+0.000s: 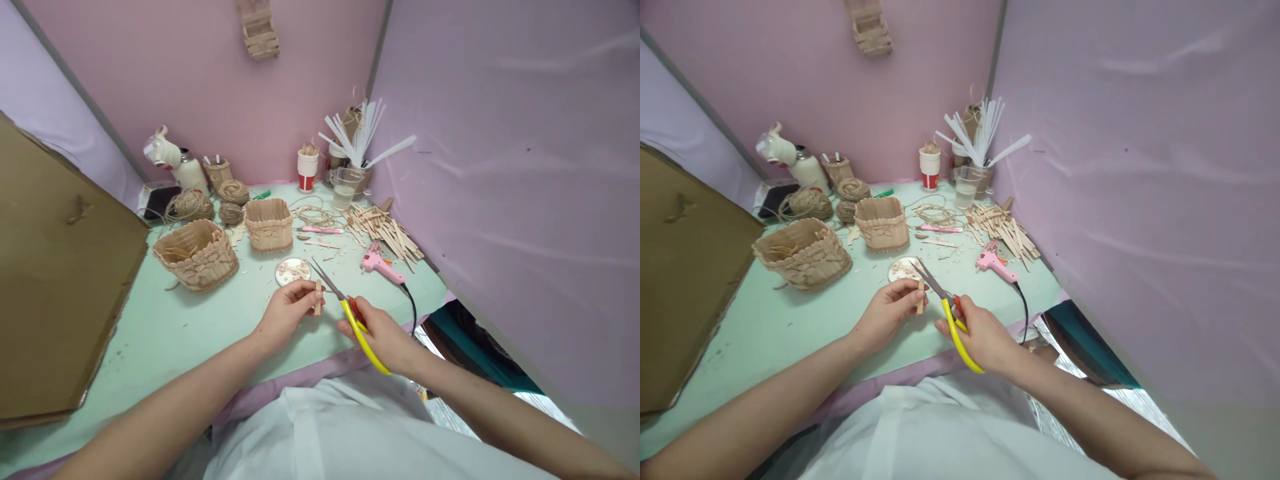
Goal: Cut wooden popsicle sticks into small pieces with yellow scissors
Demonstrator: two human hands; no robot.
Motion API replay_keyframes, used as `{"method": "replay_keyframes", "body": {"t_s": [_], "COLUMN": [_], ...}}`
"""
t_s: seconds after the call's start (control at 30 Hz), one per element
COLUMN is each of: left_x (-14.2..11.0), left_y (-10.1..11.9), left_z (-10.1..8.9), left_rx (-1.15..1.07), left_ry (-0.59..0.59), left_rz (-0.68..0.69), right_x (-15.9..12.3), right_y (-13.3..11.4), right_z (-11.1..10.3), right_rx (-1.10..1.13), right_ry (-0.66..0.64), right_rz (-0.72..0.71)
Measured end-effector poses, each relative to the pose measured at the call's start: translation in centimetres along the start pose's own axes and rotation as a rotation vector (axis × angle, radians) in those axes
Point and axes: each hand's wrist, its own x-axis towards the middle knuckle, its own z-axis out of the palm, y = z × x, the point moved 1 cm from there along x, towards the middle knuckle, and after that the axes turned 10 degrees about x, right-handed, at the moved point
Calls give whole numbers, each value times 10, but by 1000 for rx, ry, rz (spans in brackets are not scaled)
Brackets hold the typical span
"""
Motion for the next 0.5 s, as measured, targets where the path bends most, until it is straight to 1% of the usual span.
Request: {"method": "replay_keyframes", "body": {"t_s": [0.1,0.2,0.5], "left_x": [0,-1,-4], "left_y": [1,2,3], "left_z": [0,0,1], "left_rx": [13,30,64], "left_ry": [-4,-21,-54], "left_rz": [30,50,69], "right_x": [-1,-1,0], "right_y": [-1,-2,-1], "right_z": [1,3,7], "right_rx": [-119,-188,-256], "right_ry": [42,60,74], "right_rz": [22,13,31]}}
